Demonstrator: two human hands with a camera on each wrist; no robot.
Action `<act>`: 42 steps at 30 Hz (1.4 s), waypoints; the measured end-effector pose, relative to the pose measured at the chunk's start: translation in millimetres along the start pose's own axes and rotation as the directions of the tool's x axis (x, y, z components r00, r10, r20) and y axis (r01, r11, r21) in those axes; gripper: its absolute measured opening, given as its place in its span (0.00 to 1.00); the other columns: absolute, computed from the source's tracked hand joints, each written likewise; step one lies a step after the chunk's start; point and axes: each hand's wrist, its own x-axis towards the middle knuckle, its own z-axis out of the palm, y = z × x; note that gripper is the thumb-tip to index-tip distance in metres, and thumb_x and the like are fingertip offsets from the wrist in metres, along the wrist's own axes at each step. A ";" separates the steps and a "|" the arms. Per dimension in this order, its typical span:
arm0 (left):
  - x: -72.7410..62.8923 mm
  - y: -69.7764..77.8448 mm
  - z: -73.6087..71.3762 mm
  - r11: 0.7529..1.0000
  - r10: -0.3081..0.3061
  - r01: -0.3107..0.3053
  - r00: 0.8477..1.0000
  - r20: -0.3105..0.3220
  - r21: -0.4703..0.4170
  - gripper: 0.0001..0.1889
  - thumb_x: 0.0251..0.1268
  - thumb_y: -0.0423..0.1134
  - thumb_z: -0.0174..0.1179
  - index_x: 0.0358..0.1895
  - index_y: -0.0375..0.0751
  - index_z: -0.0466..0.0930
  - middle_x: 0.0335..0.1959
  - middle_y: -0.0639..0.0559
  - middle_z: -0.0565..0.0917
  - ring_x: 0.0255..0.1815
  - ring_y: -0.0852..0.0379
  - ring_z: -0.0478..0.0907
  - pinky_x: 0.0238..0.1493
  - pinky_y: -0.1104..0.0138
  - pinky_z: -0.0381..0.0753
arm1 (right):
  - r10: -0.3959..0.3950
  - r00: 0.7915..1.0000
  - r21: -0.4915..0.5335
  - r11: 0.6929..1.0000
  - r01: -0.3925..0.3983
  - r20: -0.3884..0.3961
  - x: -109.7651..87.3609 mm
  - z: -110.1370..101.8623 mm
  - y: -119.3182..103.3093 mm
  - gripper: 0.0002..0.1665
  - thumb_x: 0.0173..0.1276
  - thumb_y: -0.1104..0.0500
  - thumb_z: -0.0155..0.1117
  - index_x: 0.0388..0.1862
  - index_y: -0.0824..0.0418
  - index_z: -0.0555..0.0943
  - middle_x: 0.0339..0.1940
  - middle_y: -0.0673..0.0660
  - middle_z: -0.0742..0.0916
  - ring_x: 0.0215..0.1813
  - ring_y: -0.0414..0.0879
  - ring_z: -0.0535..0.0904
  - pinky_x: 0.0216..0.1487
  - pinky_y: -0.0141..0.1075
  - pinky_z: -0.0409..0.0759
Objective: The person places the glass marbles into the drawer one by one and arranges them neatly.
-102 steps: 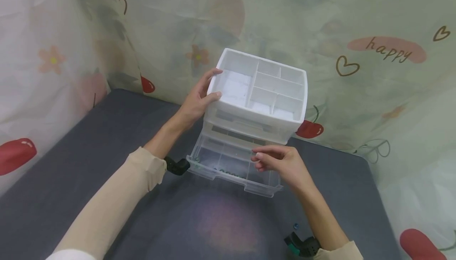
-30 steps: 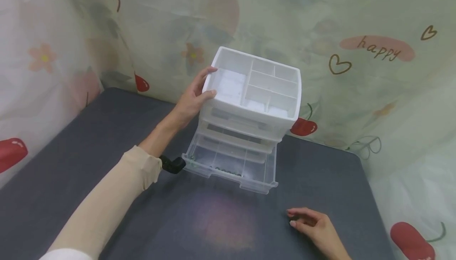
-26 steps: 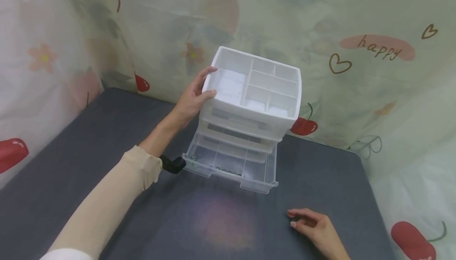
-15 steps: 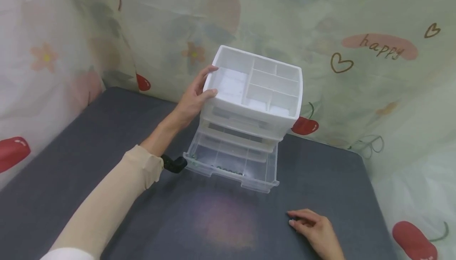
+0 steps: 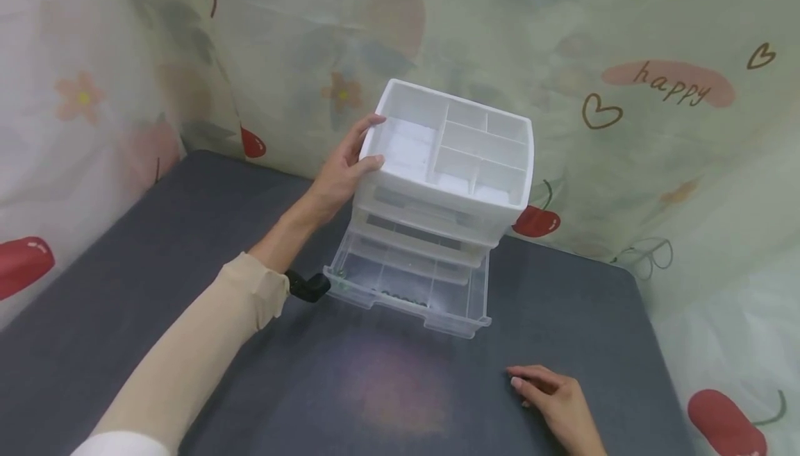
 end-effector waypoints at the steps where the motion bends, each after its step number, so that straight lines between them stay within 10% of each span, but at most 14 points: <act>1: 0.3 0.1 0.2 1.000 0.001 -0.001 1.000 0.001 0.000 0.30 0.73 0.27 0.52 0.75 0.46 0.59 0.77 0.45 0.57 0.69 0.50 0.62 0.56 0.62 0.68 | -0.009 1.000 0.019 1.000 0.009 0.004 0.6 -0.2 0.0 0.14 0.62 0.58 0.74 0.45 0.63 0.88 0.43 0.56 0.89 0.36 0.44 0.86 0.35 0.37 0.83; 15: 2.8 1.4 1.8 1.000 -0.002 0.002 1.000 0.012 -0.006 0.29 0.73 0.28 0.52 0.74 0.47 0.59 0.75 0.41 0.60 0.63 0.50 0.66 0.52 0.61 0.71 | -0.309 0.944 0.196 0.939 0.284 0.116 10.4 -2.4 -24.9 0.13 0.67 0.68 0.67 0.45 0.78 0.82 0.39 0.72 0.86 0.36 0.50 0.87 0.39 0.41 0.84; 42: -1.3 1.9 0.3 1.000 0.005 -0.005 1.000 -0.006 0.002 0.30 0.72 0.26 0.52 0.75 0.44 0.58 0.75 0.39 0.60 0.63 0.49 0.67 0.54 0.63 0.70 | -0.425 0.893 0.154 0.902 0.404 0.149 23.1 -6.2 -115.9 0.11 0.68 0.69 0.66 0.48 0.72 0.83 0.37 0.63 0.87 0.36 0.49 0.85 0.41 0.38 0.83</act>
